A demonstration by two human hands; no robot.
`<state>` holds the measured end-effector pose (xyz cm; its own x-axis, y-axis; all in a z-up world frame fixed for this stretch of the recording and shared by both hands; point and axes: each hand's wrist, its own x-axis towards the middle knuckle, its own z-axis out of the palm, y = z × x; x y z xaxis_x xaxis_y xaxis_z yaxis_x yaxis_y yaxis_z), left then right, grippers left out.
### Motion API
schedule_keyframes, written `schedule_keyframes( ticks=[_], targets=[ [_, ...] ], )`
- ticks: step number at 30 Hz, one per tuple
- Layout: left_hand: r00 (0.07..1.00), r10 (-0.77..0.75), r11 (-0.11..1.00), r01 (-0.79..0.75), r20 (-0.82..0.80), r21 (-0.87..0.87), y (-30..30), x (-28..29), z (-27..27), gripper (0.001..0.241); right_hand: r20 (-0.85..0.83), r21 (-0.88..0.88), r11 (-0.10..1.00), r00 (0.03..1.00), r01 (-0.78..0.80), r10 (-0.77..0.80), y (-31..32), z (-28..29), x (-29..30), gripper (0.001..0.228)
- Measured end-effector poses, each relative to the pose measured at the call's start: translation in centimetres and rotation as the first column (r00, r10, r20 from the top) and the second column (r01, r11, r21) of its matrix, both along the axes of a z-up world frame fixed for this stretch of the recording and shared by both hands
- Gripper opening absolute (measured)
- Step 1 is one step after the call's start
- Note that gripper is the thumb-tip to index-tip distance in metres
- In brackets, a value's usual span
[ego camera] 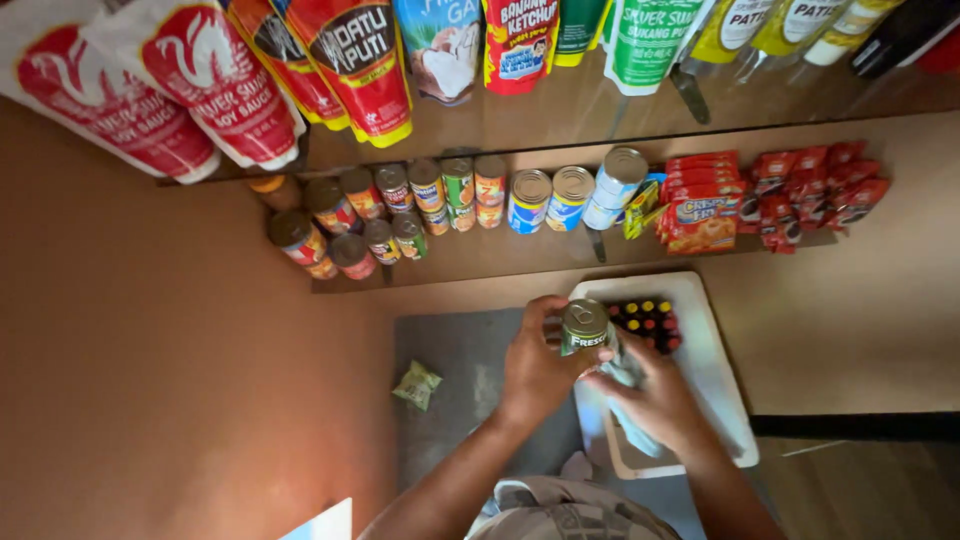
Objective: Wiping canned goods with a cloth and placing them into a storage bin.
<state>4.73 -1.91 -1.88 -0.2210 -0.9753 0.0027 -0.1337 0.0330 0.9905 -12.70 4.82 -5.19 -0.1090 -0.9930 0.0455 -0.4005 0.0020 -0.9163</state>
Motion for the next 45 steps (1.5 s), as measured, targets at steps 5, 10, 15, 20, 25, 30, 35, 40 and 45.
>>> schedule_keyframes(
  ticks=[5,10,15,20,25,30,35,40,45],
  targets=[
    [0.971,0.074,0.997,-0.063,0.229,-0.054,-1.7,2.2,0.7,0.083,-0.118,0.019,0.996,0.989,0.088,-0.085,-4.4,-1.1,4.7,0.072],
    [0.997,-0.043,0.998,0.040,-0.069,-0.048,-6.3,6.6,-4.9,0.083,-0.004,0.251,0.965,0.997,0.078,-0.080,-10.1,-4.0,6.6,0.061],
    [0.987,-0.061,0.996,0.070,0.147,-0.063,-11.6,10.5,-6.4,0.072,-0.102,-0.054,0.986,0.983,-0.158,0.152,-16.5,-7.0,8.7,0.088],
    [0.991,-0.054,0.984,0.073,0.119,-0.162,-16.3,12.4,-9.5,0.069,-0.161,-0.113,0.957,0.955,-0.269,0.249,-21.6,-5.1,10.0,0.083],
    [0.989,-0.110,0.978,0.125,0.095,-0.169,-20.0,12.4,-12.8,0.073,-0.144,-0.002,0.983,0.973,-0.184,0.182,-25.4,-7.2,11.5,0.079],
    [0.994,0.066,0.990,-0.055,0.087,-0.127,-20.3,12.4,-13.2,0.063,-0.080,-0.091,0.991,0.993,-0.099,0.092,-27.5,-9.5,12.9,0.070],
    [0.942,0.133,0.832,0.062,0.307,-0.551,-20.9,13.5,-16.2,0.017,-0.090,-0.151,0.988,0.996,-0.017,0.003,-28.3,-11.0,14.3,0.070],
    [0.949,0.155,0.875,-0.003,0.274,-0.485,-21.7,13.9,-15.5,0.017,-0.077,-0.154,0.987,0.995,0.051,-0.064,-28.3,-11.0,15.2,0.074],
    [0.738,0.453,0.844,-0.172,0.501,-0.509,-21.5,14.2,-11.3,0.065,-0.126,-0.125,0.985,0.982,0.122,-0.138,-28.4,-11.5,15.3,0.065]
  ],
)
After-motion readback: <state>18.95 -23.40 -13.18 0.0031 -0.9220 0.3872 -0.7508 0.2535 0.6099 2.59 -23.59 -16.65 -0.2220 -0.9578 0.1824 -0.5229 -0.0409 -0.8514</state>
